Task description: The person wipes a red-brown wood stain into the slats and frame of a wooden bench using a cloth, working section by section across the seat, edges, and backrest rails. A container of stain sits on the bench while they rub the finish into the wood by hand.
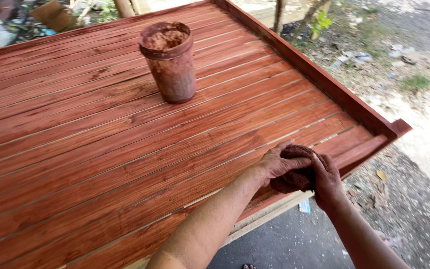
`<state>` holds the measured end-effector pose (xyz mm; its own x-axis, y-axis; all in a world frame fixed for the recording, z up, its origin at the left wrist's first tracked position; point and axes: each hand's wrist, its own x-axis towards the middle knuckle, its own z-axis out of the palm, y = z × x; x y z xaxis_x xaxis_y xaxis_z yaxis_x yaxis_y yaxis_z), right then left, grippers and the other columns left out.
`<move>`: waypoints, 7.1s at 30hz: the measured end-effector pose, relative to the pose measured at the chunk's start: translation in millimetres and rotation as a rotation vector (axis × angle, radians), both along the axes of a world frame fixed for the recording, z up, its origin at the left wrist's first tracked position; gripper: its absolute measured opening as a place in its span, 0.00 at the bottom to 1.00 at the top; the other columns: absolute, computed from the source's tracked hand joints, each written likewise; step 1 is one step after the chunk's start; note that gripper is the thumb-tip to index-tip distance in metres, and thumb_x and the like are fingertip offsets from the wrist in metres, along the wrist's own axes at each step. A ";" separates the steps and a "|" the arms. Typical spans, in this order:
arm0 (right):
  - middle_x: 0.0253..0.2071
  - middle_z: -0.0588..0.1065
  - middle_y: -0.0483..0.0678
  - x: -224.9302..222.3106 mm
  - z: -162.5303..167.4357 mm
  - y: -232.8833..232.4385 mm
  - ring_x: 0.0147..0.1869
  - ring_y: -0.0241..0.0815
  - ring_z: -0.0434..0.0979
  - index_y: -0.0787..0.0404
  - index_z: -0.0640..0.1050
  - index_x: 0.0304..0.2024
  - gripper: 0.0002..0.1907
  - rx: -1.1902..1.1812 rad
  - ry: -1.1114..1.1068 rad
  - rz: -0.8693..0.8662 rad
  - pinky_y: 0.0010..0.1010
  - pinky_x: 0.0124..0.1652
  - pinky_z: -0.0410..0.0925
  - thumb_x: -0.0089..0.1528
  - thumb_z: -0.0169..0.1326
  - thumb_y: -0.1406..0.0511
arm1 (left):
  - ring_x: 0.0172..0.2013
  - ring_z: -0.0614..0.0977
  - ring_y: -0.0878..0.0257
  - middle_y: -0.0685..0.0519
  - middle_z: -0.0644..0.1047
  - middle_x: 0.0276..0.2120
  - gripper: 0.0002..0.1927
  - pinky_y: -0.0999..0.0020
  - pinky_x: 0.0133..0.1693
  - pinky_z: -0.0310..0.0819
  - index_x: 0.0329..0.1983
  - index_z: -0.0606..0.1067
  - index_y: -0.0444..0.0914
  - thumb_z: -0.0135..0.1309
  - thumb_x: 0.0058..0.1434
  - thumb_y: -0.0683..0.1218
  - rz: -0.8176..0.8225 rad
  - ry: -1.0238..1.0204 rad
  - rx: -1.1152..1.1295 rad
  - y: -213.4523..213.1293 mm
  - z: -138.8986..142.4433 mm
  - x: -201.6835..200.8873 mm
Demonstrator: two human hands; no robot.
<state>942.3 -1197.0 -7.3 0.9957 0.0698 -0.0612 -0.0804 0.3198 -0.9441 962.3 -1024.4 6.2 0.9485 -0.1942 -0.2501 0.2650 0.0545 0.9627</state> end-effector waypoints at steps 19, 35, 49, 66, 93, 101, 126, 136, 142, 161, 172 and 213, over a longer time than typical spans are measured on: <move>0.55 0.75 0.51 -199.3 -52.3 137.4 0.54 0.39 0.75 0.62 0.69 0.65 0.21 -0.295 -0.079 -0.628 0.28 0.50 0.71 0.71 0.47 0.60 | 0.47 0.86 0.52 0.39 0.80 0.50 0.18 0.63 0.50 0.83 0.58 0.76 0.31 0.59 0.64 0.38 -0.431 0.289 -0.393 113.8 30.9 -128.1; 0.57 0.74 0.54 -167.6 -91.2 176.9 0.60 0.51 0.74 0.56 0.69 0.63 0.27 0.055 0.572 -0.487 0.47 0.56 0.67 0.68 0.40 0.48 | 0.73 0.42 0.28 0.31 0.44 0.74 0.44 0.41 0.69 0.40 0.78 0.47 0.41 0.51 0.62 0.48 -0.648 -0.838 1.242 124.0 -63.6 -183.6; 0.59 0.74 0.51 -21.7 -108.8 8.6 0.62 0.48 0.74 0.57 0.71 0.61 0.26 0.216 0.366 -0.544 0.40 0.60 0.67 0.71 0.37 0.50 | 0.68 0.59 0.33 0.30 0.53 0.71 0.35 0.43 0.67 0.54 0.76 0.51 0.40 0.43 0.66 0.45 -0.552 -0.909 1.318 -55.7 -83.1 -39.4; 0.53 0.74 0.51 126.6 -137.4 -164.8 0.56 0.48 0.75 0.57 0.71 0.55 0.19 0.322 0.283 -0.634 0.43 0.57 0.69 0.73 0.36 0.54 | 0.66 0.61 0.33 0.31 0.57 0.69 0.32 0.43 0.66 0.57 0.75 0.53 0.42 0.41 0.66 0.46 -0.508 -0.962 1.330 -232.5 -101.3 109.9; 0.59 0.71 0.61 52.9 -109.8 -98.3 0.61 0.58 0.73 0.59 0.75 0.57 0.28 -0.705 0.334 -0.461 0.47 0.51 0.69 0.70 0.37 0.49 | 0.57 0.70 0.43 0.43 0.69 0.57 0.25 0.50 0.57 0.68 0.64 0.65 0.45 0.51 0.62 0.46 -0.365 -0.709 1.020 -149.8 -73.7 38.6; 0.58 0.75 0.60 -22.3 -121.7 -8.3 0.60 0.57 0.77 0.63 0.72 0.60 0.32 -0.403 0.491 -0.546 0.47 0.51 0.70 0.71 0.38 0.45 | 0.56 0.71 0.42 0.43 0.69 0.55 0.21 0.48 0.57 0.68 0.62 0.66 0.46 0.49 0.66 0.46 -0.342 -0.769 0.994 -58.0 -79.8 -39.6; 0.47 0.78 0.61 -155.9 -103.3 149.8 0.43 0.58 0.82 0.61 0.75 0.53 0.25 -0.763 0.441 -0.327 0.52 0.37 0.74 0.68 0.35 0.53 | 0.60 0.66 0.42 0.42 0.65 0.59 0.48 0.49 0.61 0.64 0.65 0.61 0.48 0.73 0.43 0.52 -0.502 -0.638 1.056 103.5 -58.2 -174.1; 0.50 0.77 0.62 -150.6 -115.1 142.6 0.49 0.58 0.80 0.65 0.75 0.51 0.26 -0.811 0.462 -0.374 0.50 0.43 0.73 0.71 0.34 0.53 | 0.62 0.64 0.43 0.43 0.64 0.60 0.49 0.49 0.62 0.63 0.66 0.61 0.49 0.74 0.42 0.54 -0.508 -0.607 1.045 105.4 -54.2 -174.6; 0.54 0.73 0.62 -162.8 -115.3 154.1 0.55 0.59 0.76 0.62 0.73 0.53 0.22 -1.111 0.321 -0.274 0.49 0.44 0.75 0.67 0.39 0.56 | 0.62 0.63 0.44 0.43 0.63 0.60 0.51 0.49 0.63 0.62 0.67 0.58 0.50 0.74 0.43 0.55 -0.523 -0.612 1.071 116.1 -51.7 -186.0; 0.53 0.78 0.63 -259.5 -111.9 270.7 0.51 0.59 0.80 0.70 0.73 0.56 0.33 -0.543 0.553 -0.497 0.47 0.44 0.72 0.68 0.35 0.48 | 0.60 0.65 0.40 0.42 0.65 0.59 0.42 0.46 0.61 0.63 0.65 0.62 0.50 0.70 0.48 0.53 -0.451 -0.695 0.991 226.5 -66.7 -277.2; 0.49 0.79 0.66 -317.8 -88.3 337.1 0.41 0.60 0.82 0.69 0.72 0.56 0.33 -0.611 0.620 -0.469 0.50 0.36 0.72 0.69 0.35 0.47 | 0.59 0.64 0.42 0.43 0.63 0.60 0.45 0.49 0.61 0.62 0.69 0.58 0.50 0.68 0.50 0.51 -0.498 -0.692 1.011 287.3 -58.8 -332.5; 0.52 0.78 0.64 -241.4 -115.2 248.0 0.54 0.62 0.80 0.66 0.74 0.55 0.28 -0.754 0.562 -0.514 0.47 0.48 0.73 0.71 0.39 0.50 | 0.62 0.64 0.43 0.43 0.64 0.58 0.43 0.47 0.61 0.64 0.63 0.62 0.52 0.71 0.46 0.52 -0.534 -0.619 1.048 212.1 -49.0 -268.0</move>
